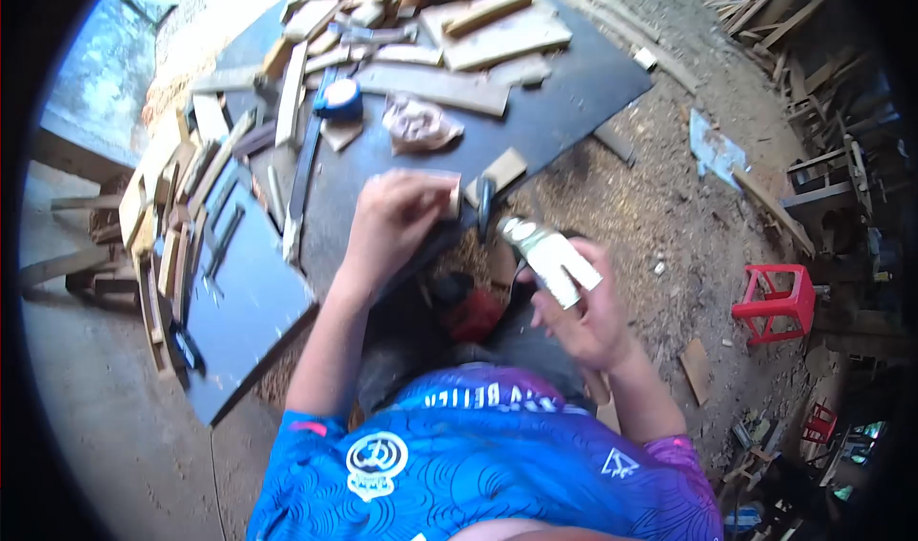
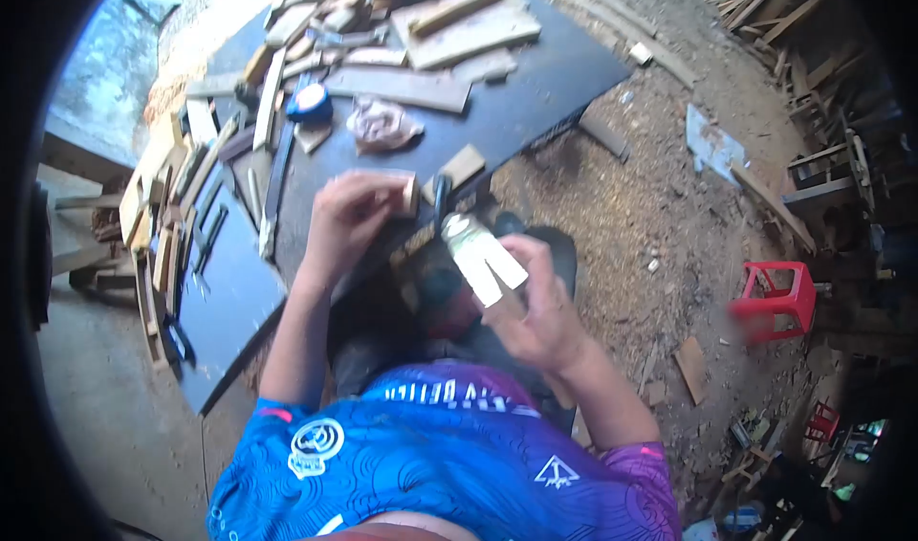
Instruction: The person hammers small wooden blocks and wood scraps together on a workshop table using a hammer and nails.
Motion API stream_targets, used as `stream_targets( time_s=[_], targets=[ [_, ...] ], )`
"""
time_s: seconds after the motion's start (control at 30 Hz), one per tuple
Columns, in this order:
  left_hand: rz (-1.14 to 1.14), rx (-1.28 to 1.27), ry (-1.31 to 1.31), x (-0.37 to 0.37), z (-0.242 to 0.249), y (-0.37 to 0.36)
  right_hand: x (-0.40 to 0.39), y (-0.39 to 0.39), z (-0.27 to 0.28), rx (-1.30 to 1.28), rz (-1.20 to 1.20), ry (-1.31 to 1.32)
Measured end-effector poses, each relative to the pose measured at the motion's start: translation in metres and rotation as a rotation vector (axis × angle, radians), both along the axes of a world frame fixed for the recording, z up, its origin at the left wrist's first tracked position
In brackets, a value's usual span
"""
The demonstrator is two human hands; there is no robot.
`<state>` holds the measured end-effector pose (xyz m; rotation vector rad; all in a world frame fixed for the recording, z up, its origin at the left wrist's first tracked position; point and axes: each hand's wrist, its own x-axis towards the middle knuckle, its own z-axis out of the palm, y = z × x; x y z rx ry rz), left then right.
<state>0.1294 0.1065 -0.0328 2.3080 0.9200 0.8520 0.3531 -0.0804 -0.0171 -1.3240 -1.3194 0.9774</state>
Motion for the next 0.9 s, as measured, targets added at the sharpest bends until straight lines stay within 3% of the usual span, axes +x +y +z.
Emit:
stream_targets(
  time_s=[0.13,0.23,0.27,0.33,0.47,0.53,0.9],
  targets=[
    [0.017,-0.151,-0.192,0.002,-0.013,-0.005,-0.007,0.02,0.009,0.057,0.037,-0.088],
    [0.003,0.001,-0.211,0.003,-0.017,-0.002,-0.017,0.038,0.034,0.065,0.029,-0.136],
    [0.002,-0.005,-0.208,0.003,-0.015,-0.003,-0.016,0.042,0.041,0.093,0.024,-0.146],
    [0.006,-0.005,-0.202,0.001,-0.014,-0.005,-0.018,0.048,0.05,-0.088,0.062,-0.173],
    [-0.002,0.037,-0.213,0.001,-0.018,-0.003,-0.02,0.053,0.064,-0.04,0.078,-0.326],
    [0.016,-0.102,-0.189,0.0,-0.02,-0.004,-0.021,0.054,0.064,0.006,0.074,-0.361],
    [0.108,-0.17,-0.214,0.004,-0.022,-0.006,-0.029,0.07,0.059,0.065,0.108,-0.455]
  ],
)
